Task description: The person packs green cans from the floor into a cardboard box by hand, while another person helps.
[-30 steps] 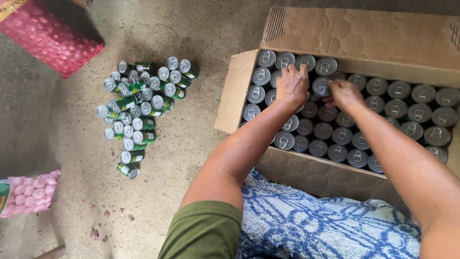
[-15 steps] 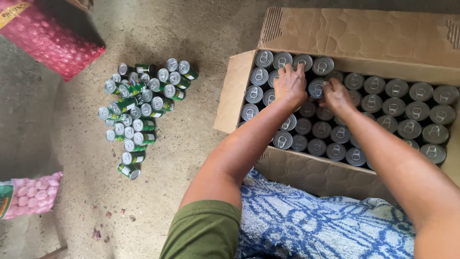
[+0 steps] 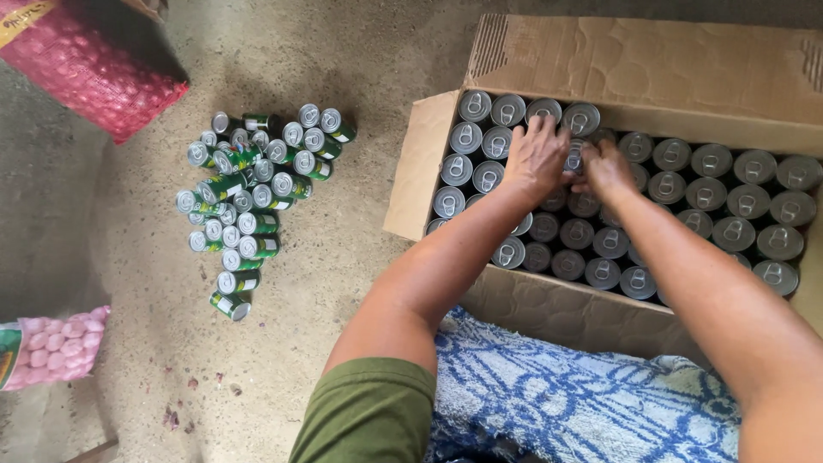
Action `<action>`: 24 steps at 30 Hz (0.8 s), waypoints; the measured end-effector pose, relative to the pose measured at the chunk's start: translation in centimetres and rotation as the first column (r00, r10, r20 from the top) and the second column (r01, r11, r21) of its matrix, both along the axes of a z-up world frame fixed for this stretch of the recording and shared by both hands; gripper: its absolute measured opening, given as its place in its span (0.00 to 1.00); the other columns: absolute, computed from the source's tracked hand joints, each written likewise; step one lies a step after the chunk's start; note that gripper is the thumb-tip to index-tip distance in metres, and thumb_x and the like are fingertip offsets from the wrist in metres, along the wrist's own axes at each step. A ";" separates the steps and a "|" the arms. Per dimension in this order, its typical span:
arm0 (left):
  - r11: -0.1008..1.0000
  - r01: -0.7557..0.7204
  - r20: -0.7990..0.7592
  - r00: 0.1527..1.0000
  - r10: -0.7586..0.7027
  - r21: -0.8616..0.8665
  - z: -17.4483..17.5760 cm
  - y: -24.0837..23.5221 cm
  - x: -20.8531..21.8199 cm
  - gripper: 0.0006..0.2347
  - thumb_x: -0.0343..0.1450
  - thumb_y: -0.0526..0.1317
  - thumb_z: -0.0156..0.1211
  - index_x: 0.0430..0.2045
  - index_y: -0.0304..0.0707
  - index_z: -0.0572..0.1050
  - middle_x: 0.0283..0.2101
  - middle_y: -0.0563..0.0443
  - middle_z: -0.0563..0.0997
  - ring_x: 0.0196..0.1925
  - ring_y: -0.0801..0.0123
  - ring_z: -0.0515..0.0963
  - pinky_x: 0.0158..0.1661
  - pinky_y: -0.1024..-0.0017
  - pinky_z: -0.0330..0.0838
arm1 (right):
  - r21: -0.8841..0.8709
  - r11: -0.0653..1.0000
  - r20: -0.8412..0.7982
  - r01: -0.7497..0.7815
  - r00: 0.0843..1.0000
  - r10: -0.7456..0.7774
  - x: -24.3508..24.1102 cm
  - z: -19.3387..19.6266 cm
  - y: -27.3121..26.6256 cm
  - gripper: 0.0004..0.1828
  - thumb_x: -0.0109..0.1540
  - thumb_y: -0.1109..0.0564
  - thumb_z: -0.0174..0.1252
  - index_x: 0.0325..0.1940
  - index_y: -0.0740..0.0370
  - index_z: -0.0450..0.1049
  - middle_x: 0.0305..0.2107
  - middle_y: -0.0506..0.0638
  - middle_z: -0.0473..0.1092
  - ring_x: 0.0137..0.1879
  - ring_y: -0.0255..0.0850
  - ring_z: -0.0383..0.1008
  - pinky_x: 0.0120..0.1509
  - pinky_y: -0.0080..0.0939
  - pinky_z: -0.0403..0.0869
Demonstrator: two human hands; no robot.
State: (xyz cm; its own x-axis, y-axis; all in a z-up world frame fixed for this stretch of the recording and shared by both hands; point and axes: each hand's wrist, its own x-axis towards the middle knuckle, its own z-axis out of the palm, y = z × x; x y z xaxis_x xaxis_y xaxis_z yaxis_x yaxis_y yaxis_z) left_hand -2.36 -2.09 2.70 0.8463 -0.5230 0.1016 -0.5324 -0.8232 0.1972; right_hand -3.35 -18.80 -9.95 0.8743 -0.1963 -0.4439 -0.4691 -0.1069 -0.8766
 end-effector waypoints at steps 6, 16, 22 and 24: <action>1.000 0.002 0.063 0.998 -0.002 0.009 -5.0 -1.0 1.1 0.20 0.57 0.45 0.74 0.41 0.42 0.78 0.47 0.48 0.77 0.56 0.56 0.73 0.48 0.58 0.68 | 0.120 0.993 -0.069 0.000 0.998 0.009 0.4 -2.2 -2.1 0.17 0.72 0.47 0.44 0.56 0.62 0.65 0.39 0.59 0.74 0.36 0.48 0.78 0.34 0.49 0.79; 0.999 -0.011 -0.040 0.999 0.009 -0.038 -1.7 0.3 0.8 0.24 0.52 0.46 0.76 0.41 0.43 0.79 0.47 0.45 0.77 0.55 0.53 0.72 0.48 0.56 0.68 | 0.191 0.981 -0.049 -0.021 0.998 0.031 0.2 -0.5 -2.2 0.15 0.69 0.51 0.44 0.56 0.61 0.65 0.45 0.57 0.72 0.41 0.50 0.80 0.39 0.49 0.80; 0.996 -0.001 -0.021 1.000 -0.001 -0.084 -2.8 0.1 1.0 0.23 0.53 0.48 0.75 0.40 0.45 0.80 0.46 0.45 0.78 0.55 0.52 0.72 0.47 0.55 0.69 | 0.138 0.989 0.001 -0.061 0.998 0.062 0.2 -1.9 -2.5 0.14 0.71 0.53 0.43 0.55 0.64 0.65 0.42 0.61 0.73 0.40 0.51 0.79 0.40 0.50 0.81; 0.995 -0.009 0.005 1.000 0.010 -0.097 -3.2 0.0 1.2 0.20 0.55 0.46 0.74 0.39 0.46 0.81 0.46 0.45 0.78 0.55 0.52 0.73 0.46 0.54 0.69 | 0.171 0.984 -0.042 -0.047 0.998 0.055 0.2 -1.6 -2.5 0.13 0.71 0.53 0.43 0.55 0.63 0.64 0.42 0.60 0.73 0.39 0.51 0.79 0.40 0.51 0.81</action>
